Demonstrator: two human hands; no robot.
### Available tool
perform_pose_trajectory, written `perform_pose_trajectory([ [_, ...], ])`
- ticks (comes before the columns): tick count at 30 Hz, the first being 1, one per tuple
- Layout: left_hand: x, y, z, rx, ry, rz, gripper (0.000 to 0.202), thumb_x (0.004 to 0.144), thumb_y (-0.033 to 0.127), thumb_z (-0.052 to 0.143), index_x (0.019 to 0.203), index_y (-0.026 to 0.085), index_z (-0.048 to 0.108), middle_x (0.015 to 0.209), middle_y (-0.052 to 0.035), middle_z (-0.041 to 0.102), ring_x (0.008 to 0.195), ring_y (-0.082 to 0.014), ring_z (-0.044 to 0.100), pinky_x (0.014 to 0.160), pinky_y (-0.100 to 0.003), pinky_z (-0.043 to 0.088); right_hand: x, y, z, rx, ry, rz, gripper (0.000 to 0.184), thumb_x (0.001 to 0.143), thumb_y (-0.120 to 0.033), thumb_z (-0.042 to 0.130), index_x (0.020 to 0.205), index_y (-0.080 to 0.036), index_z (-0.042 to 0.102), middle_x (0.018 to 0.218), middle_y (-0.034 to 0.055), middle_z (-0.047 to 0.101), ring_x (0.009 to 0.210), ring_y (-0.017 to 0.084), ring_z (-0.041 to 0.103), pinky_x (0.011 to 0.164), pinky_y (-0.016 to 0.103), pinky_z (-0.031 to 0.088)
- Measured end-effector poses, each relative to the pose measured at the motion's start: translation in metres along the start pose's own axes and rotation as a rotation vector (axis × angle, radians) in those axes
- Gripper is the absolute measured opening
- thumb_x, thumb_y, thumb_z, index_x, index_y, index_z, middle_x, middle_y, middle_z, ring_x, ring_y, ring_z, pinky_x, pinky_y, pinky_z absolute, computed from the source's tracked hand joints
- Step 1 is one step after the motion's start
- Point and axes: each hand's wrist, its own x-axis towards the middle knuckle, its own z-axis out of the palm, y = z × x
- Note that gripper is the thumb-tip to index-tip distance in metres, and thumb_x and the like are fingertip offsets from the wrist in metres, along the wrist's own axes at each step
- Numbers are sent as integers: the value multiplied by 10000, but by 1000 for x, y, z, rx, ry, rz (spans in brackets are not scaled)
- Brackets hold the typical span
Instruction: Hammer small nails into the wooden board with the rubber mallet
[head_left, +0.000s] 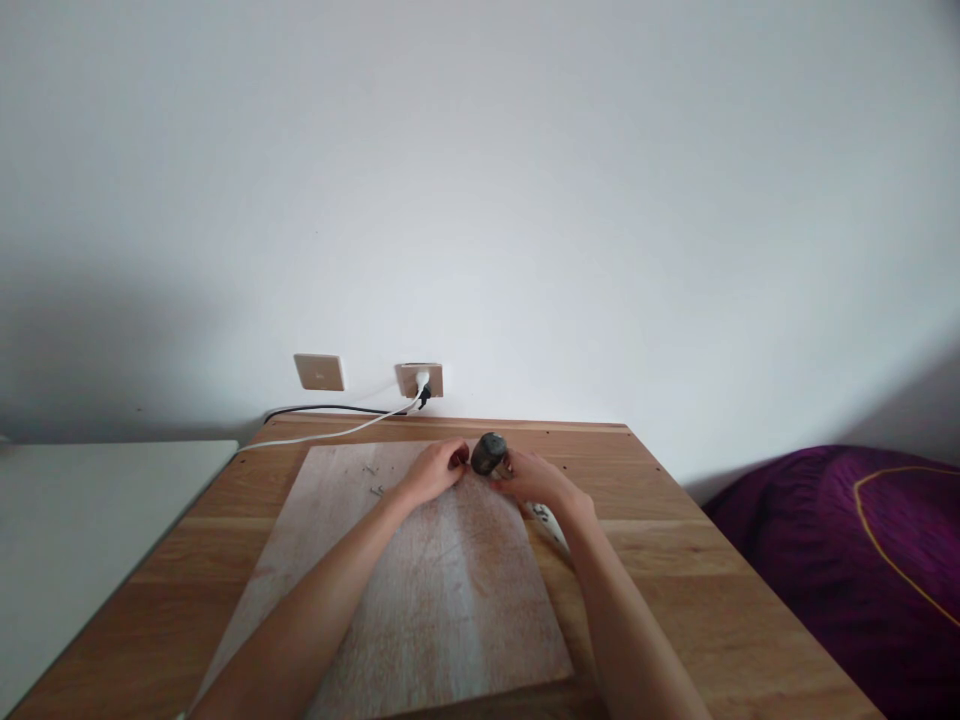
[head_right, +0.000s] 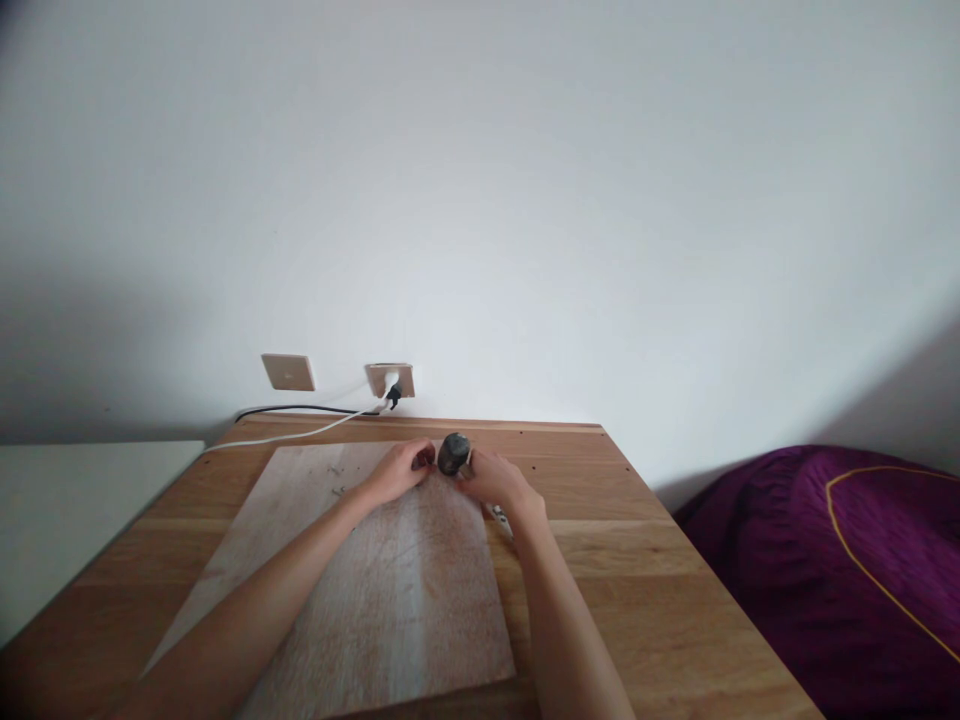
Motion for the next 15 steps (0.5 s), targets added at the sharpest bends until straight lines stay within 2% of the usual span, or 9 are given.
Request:
perform_pose_trajectory([
  [9,0,0,0,3,-1,-15,130,772,78,592,837,184,632,762,-11,666,727,-174,618,688,-253,432,0,1,-3,40,-31,-14,395,787,-249,699,1177,-185,716,1165,141,770,1074,327,707,799,308,460],
  [15,0,-3,3,-7,15,-4,117,767,77,604,819,180,622,751,-5,653,719,-170,609,679,-252,421,-1,6,-7,48,-61,30,417,744,-278,758,1151,-199,710,1131,115,775,1050,299,703,777,287,449],
])
